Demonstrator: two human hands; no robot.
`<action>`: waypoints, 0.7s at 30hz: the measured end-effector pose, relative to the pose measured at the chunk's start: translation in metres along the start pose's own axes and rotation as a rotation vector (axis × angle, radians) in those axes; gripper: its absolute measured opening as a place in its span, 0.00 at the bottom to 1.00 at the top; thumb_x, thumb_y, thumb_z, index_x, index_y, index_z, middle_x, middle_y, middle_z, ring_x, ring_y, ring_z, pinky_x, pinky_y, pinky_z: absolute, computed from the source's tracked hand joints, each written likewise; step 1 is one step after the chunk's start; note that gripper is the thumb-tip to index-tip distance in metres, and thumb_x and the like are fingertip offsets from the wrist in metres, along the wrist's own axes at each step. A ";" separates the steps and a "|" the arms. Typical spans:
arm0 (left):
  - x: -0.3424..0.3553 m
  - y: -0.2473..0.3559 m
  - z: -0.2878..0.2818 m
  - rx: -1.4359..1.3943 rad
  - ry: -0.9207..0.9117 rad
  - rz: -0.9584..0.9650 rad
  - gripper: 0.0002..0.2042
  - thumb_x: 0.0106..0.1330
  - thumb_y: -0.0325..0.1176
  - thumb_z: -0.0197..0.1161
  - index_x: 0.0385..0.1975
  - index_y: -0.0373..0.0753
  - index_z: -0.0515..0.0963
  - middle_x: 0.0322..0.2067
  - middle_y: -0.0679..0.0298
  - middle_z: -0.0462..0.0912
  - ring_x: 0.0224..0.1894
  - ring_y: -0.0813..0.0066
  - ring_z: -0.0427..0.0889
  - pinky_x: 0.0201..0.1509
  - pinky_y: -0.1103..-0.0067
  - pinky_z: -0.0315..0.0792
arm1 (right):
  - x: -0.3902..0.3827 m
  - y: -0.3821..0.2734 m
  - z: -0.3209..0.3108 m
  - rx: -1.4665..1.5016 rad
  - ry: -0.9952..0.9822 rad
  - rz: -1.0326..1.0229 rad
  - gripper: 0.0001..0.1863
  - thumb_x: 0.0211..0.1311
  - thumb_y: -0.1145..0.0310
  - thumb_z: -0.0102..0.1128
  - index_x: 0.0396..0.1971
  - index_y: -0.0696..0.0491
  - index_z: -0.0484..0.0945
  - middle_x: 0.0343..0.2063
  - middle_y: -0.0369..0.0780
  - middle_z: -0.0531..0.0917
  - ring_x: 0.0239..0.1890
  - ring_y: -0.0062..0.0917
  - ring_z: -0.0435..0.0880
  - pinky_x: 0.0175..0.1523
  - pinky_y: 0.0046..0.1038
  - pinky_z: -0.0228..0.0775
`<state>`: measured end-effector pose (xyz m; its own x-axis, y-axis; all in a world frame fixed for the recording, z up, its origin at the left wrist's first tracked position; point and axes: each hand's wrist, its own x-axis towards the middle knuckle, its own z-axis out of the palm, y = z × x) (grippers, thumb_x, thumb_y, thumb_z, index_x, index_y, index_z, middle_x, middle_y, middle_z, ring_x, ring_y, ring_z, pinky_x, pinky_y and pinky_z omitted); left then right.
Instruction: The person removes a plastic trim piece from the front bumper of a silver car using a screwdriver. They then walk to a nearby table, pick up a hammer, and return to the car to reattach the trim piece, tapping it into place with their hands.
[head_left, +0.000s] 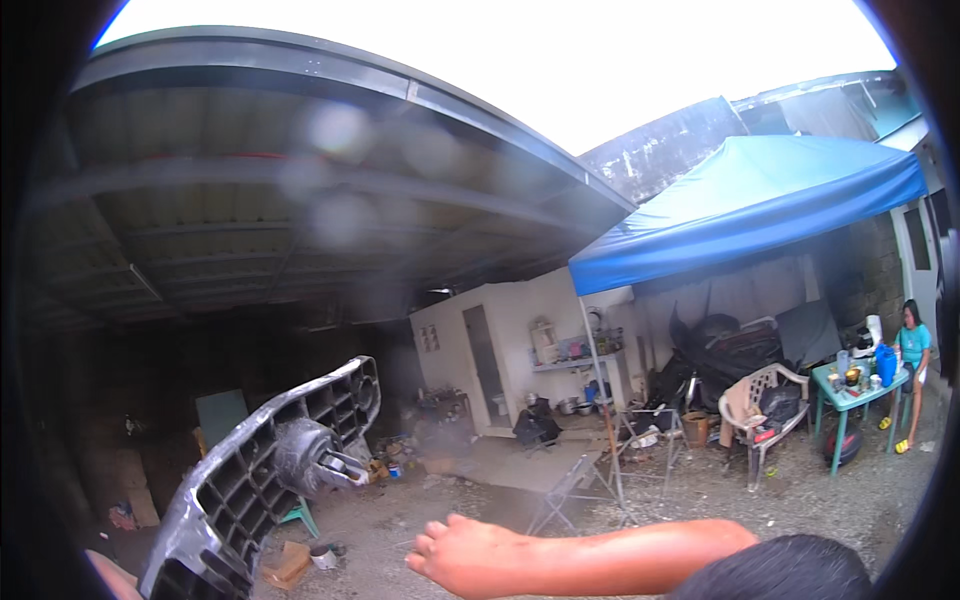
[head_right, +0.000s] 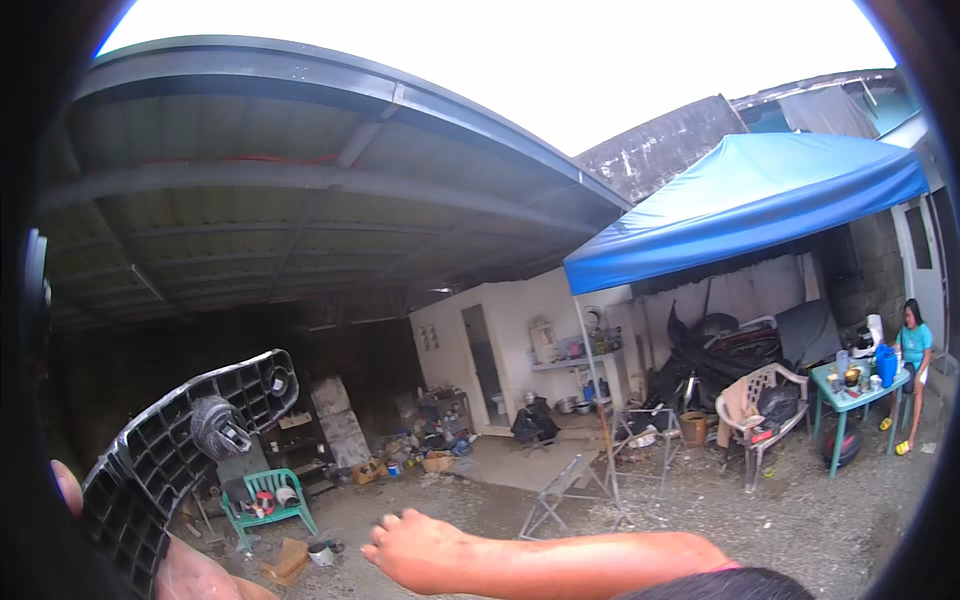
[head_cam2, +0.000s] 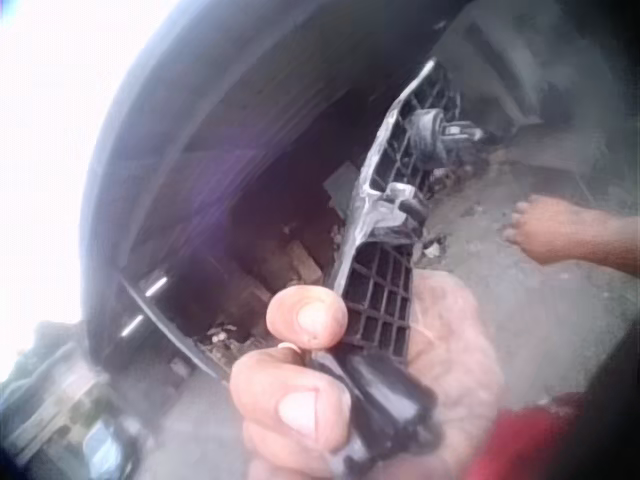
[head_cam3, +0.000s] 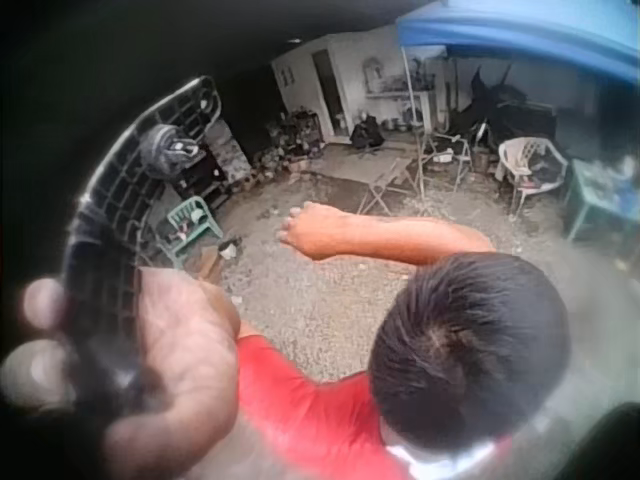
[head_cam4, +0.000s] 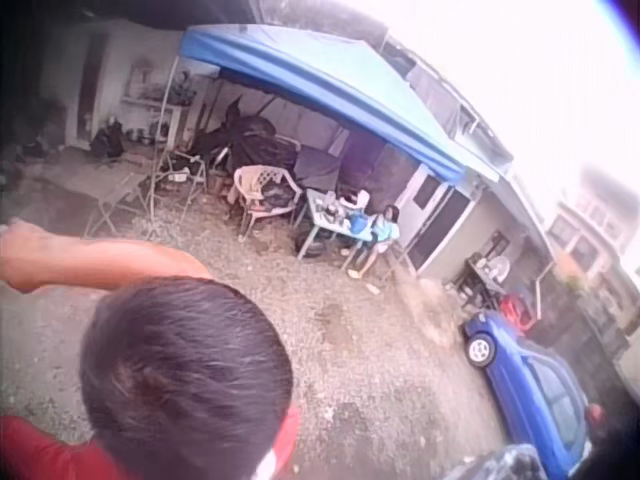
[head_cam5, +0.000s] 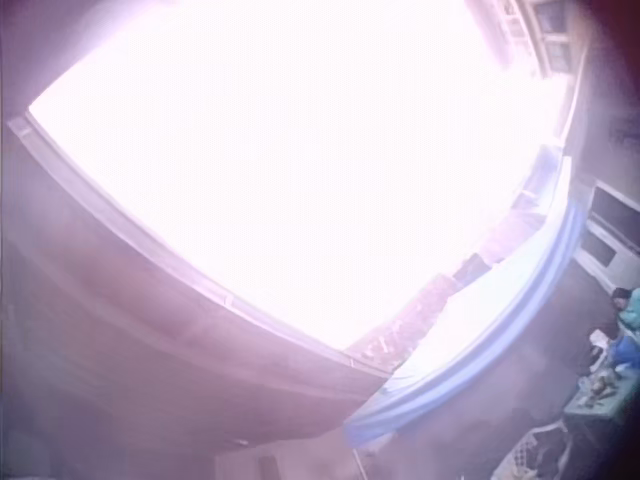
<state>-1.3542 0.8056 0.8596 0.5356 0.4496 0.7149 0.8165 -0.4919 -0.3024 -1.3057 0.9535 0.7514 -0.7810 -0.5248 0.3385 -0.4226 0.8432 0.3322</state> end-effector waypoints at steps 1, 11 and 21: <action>-0.002 -0.021 0.007 -0.014 -0.006 0.027 0.25 0.75 0.52 0.57 0.62 0.41 0.70 0.40 0.67 0.74 0.54 0.58 0.75 0.53 0.68 0.79 | 0.023 0.010 -0.034 -0.106 0.092 -0.080 0.19 0.67 0.64 0.59 0.54 0.58 0.80 0.45 0.49 0.86 0.52 0.46 0.87 0.55 0.46 0.81; -0.027 -0.233 0.060 -0.108 -0.014 0.103 0.22 0.74 0.48 0.60 0.59 0.41 0.72 0.39 0.66 0.74 0.51 0.60 0.74 0.53 0.67 0.77 | 0.106 0.243 -0.044 -0.153 -0.191 0.383 0.21 0.67 0.63 0.61 0.57 0.55 0.81 0.44 0.48 0.89 0.51 0.43 0.89 0.56 0.46 0.82; -0.026 -0.385 0.176 -0.079 -0.086 0.103 0.19 0.72 0.44 0.63 0.56 0.40 0.73 0.38 0.65 0.74 0.49 0.61 0.73 0.52 0.66 0.75 | 0.069 0.454 -0.037 -0.334 0.183 0.465 0.17 0.64 0.61 0.64 0.47 0.57 0.86 0.38 0.51 0.89 0.45 0.49 0.88 0.54 0.45 0.81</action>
<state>-1.6444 1.1152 0.8464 0.6352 0.4542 0.6248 0.7384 -0.5943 -0.3186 -1.5345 1.2955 0.9581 -0.7450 -0.1463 0.6508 0.1347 0.9226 0.3615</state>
